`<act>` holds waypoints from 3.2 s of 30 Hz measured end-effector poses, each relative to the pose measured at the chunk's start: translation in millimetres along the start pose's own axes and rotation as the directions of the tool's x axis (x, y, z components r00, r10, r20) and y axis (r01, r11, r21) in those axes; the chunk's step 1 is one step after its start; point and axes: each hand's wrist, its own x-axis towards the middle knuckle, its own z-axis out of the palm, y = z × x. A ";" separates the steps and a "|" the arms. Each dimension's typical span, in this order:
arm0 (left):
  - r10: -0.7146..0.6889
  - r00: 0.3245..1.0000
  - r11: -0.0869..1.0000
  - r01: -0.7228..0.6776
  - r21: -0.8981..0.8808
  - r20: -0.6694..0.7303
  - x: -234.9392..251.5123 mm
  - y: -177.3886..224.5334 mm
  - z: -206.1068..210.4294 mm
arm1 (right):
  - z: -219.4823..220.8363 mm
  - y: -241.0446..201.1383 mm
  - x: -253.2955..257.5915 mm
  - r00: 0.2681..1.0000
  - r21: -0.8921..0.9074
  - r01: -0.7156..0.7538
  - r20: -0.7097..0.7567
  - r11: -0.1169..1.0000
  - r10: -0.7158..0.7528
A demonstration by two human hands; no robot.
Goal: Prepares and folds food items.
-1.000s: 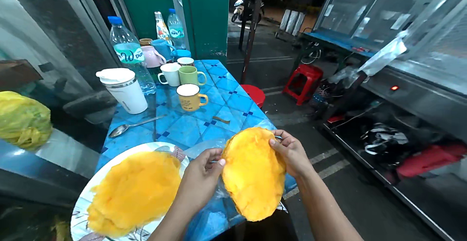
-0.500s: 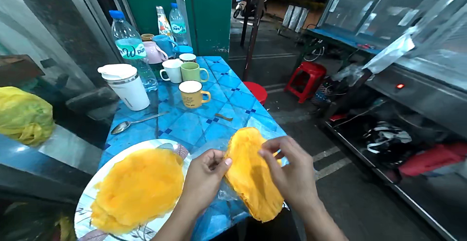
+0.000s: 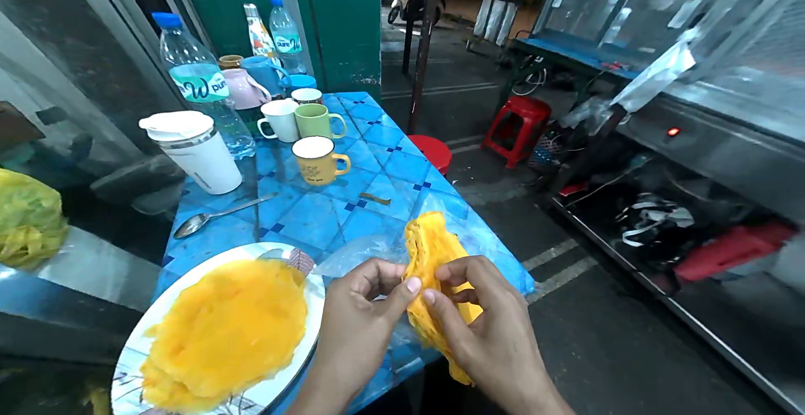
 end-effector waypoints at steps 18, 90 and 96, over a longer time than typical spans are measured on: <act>0.064 0.998 0.998 -0.063 -0.031 0.020 -6.0 -1.0 3.7 | -8.8 8.7 0.7 0.999 0.137 -0.021 -0.036 0.990 0.027; -0.302 0.945 0.816 0.324 -0.479 0.126 -2.1 -22.7 -13.0 | 1.9 12.9 15.1 0.972 0.019 0.045 0.231 0.999 -0.048; -0.271 0.956 0.836 0.292 -0.465 0.112 -7.6 -18.5 -9.7 | 3.2 10.7 3.3 0.986 0.057 0.054 0.157 0.997 -0.062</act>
